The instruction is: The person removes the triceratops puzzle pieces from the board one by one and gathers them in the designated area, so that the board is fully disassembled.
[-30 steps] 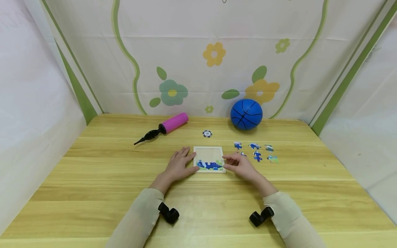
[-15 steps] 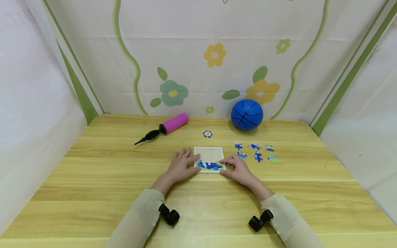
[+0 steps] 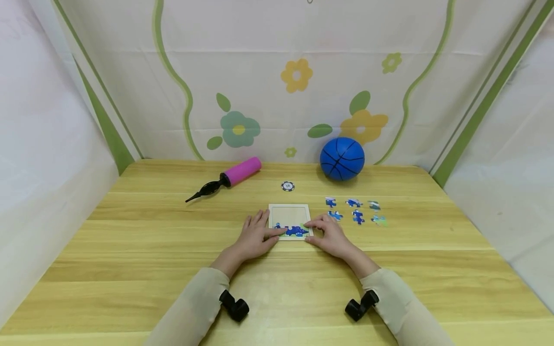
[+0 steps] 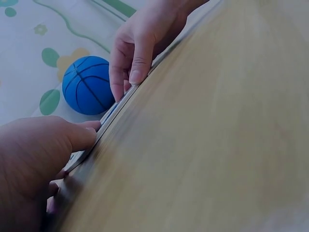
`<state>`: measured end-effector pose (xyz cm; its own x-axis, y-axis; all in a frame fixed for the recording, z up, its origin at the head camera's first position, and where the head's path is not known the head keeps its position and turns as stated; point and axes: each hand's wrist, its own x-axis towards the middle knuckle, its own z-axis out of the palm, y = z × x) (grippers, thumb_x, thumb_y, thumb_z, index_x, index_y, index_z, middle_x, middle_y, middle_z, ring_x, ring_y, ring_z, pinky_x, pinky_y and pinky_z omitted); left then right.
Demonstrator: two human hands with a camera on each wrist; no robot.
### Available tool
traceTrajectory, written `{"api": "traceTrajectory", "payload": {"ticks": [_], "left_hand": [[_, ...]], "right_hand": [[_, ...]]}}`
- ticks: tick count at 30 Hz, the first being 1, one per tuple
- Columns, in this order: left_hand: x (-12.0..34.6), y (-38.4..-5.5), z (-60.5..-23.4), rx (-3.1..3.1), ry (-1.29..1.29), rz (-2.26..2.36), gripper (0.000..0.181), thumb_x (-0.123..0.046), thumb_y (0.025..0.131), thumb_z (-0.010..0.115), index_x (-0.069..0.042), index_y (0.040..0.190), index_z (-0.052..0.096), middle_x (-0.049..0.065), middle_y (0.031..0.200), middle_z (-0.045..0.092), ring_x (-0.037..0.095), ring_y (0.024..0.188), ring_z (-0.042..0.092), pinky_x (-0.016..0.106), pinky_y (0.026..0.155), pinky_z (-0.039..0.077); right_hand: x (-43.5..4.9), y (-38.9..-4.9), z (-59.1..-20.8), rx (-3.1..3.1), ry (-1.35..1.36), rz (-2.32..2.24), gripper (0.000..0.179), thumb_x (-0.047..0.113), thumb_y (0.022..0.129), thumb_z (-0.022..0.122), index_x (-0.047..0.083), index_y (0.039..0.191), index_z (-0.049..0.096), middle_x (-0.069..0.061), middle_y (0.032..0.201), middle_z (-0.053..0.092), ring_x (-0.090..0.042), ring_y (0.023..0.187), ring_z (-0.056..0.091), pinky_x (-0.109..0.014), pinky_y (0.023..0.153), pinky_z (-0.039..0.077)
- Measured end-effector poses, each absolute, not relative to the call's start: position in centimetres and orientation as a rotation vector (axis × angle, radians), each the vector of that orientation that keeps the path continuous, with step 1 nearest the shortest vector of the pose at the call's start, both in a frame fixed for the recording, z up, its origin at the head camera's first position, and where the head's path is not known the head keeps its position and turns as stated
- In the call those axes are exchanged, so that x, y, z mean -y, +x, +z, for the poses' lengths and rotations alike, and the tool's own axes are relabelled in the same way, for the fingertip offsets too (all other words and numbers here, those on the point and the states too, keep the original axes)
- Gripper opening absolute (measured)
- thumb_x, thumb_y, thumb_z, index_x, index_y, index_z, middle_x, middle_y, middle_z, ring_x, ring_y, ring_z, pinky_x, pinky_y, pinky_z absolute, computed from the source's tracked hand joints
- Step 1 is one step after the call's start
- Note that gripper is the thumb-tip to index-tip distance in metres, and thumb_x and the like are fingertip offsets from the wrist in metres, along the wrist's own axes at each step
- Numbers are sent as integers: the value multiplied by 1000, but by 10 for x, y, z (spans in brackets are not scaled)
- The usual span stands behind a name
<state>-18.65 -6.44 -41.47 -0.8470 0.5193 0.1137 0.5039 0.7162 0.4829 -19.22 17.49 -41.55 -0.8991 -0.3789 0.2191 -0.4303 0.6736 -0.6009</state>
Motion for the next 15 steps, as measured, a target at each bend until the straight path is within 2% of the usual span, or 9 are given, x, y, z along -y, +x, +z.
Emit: {"api": "traceTrajectory", "payload": {"ticks": [10,15], "left_hand": [[64,-187,-415,-2898,857,770,30,-32,89,45,-33,118,53,21,139,12,33,127,6,53,97,2],[65,-187,-416,-2899,865,778,30,-33,89,45,-33,118,54,21,139,13,34,127,6,53,97,3]], "right_hand": [[-171,-192,-413,2831,680,1013,30,16,72,70,7,100,62,-2,96,47,-19,89,39,-35,77,31],[-171,-192,-414,2805,712,1096,31,12,72,70,4,100,59,-4,96,47,-17,85,42,-33,75,36]]}}
